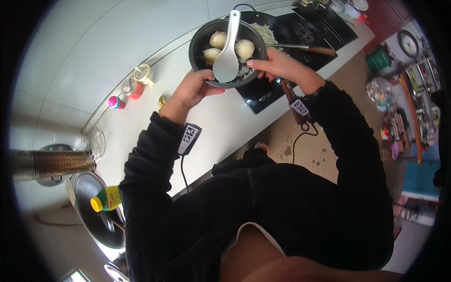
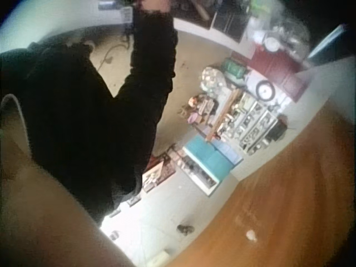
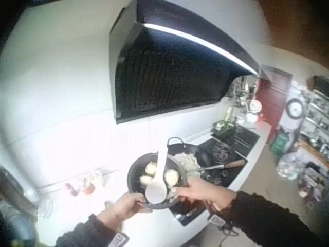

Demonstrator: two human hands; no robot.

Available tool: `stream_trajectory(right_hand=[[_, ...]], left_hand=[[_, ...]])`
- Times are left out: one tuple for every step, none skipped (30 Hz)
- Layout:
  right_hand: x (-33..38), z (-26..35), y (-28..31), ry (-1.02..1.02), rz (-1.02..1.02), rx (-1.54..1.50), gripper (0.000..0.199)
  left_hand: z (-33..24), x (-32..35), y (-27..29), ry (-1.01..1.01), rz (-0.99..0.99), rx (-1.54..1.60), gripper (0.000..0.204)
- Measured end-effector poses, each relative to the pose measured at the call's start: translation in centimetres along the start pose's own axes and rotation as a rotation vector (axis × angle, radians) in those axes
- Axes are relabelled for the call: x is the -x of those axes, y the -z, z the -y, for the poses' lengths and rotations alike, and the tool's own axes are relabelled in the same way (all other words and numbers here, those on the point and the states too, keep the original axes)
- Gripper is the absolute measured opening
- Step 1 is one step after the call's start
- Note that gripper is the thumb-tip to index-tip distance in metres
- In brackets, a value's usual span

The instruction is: The person stirs rice in a wok on a gas stove using a spatula, then wipes the stovetop with a cloth. They add sliced potatoes from a bowl into the wok and continue stirring. The person briefly washes the bowl at the sink and resumes stirring the rice and potatoes in the wok.

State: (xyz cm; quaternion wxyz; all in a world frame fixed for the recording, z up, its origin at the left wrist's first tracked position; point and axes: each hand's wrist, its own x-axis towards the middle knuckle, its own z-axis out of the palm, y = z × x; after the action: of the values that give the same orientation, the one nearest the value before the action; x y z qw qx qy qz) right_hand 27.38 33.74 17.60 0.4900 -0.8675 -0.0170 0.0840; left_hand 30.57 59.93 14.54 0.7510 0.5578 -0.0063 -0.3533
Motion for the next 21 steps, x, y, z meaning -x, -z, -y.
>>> stream_trajectory(right_hand=[[-1.2, -0.1, 1.6, 0.158, -0.130, 0.172, 0.060], [-2.6, -0.1, 3.3, 0.238, -0.267, 0.357, 0.068], [-4.0, 0.0, 5.7, 0.333, -0.174, 0.307, 0.077], [-5.3, -0.1, 7.8, 0.373, -0.081, 0.257, 0.087], [-6.6, -0.6, 8.7, 0.538, -0.056, 0.202, 0.074], [-8.0, -1.1, 9.7, 0.514, -0.059, 0.245, 0.077], [-9.4, -1.6, 10.7, 0.542, -0.056, 0.272, 0.080], [-11.1, -1.9, 11.7, 0.619, -0.050, 0.279, 0.083], [-12.7, -2.2, 11.3, 0.679, -0.133, 0.221, 0.067], [-13.7, -2.7, 12.1, 0.635, -0.101, 0.176, 0.060], [-14.4, -3.3, 12.6, 0.590, -0.067, 0.132, 0.053], [-14.9, -3.8, 13.1, 0.548, -0.036, 0.091, 0.047], [-14.6, -4.6, 14.1, 0.479, 0.004, 0.041, 0.036], [-14.2, -5.5, 14.7, 0.546, 0.024, 0.109, 0.034], [-13.5, -6.3, 15.3, 0.607, 0.029, 0.171, 0.032], [-12.8, -7.2, 15.9, 0.641, 0.036, 0.231, 0.031], [-11.6, -8.5, 16.3, 0.711, 0.026, 0.367, 0.029], [-10.5, -9.8, 16.6, 0.816, -0.006, 0.486, 0.027], [-9.7, -11.0, 16.4, 0.626, 0.146, 0.378, 0.026], [-8.9, -12.1, 16.5, 0.624, 0.163, 0.349, 0.020], [-8.4, -13.1, 16.4, 0.608, 0.108, 0.321, 0.013]], left_hand=[[-0.3, -0.7, -0.7, 0.007, -0.028, 0.030, 0.033], [-0.5, -1.5, -1.4, -0.027, -0.025, 0.004, 0.033], [-0.8, -2.4, -2.1, -0.046, -0.064, -0.039, 0.034], [-1.0, -3.1, -2.8, -0.059, -0.097, -0.087, 0.035], [-1.5, -4.2, -3.8, -0.053, -0.094, -0.119, 0.056], [-2.3, -5.3, -4.7, -0.021, -0.112, -0.164, 0.059], [-2.7, -6.4, -5.9, -0.038, -0.145, -0.215, 0.061], [-3.1, -7.5, -7.0, -0.047, -0.183, -0.260, 0.063], [-3.4, -8.5, -7.9, -0.092, -0.209, -0.289, 0.066], [-3.9, -9.4, -8.6, -0.119, -0.183, -0.378, 0.067], [-3.8, -10.2, -9.5, -0.147, -0.224, -0.421, 0.070], [-3.8, -11.3, -10.3, -0.179, -0.278, -0.471, 0.073], [-3.6, -12.1, -10.9, -0.199, -0.369, -0.561, 0.076], [-3.3, -13.0, -11.5, -0.220, -0.459, -0.653, 0.079], [-3.1, -13.7, -11.9, -0.239, -0.543, -0.755, 0.082], [-2.8, -14.3, -12.3, -0.284, -0.593, -0.903, 0.091], [-2.3, -14.8, -12.6, -0.318, -0.651, -1.001, 0.092], [-1.8, -15.2, -13.0, -0.308, -0.718, -1.095, 0.094], [-1.4, -15.5, -13.2, -0.334, -0.734, -1.182, 0.095], [-1.0, -15.7, -13.3, -0.345, -0.742, -1.261, 0.097], [-0.6, -15.9, -13.5, -0.355, -0.747, -1.341, 0.098]])
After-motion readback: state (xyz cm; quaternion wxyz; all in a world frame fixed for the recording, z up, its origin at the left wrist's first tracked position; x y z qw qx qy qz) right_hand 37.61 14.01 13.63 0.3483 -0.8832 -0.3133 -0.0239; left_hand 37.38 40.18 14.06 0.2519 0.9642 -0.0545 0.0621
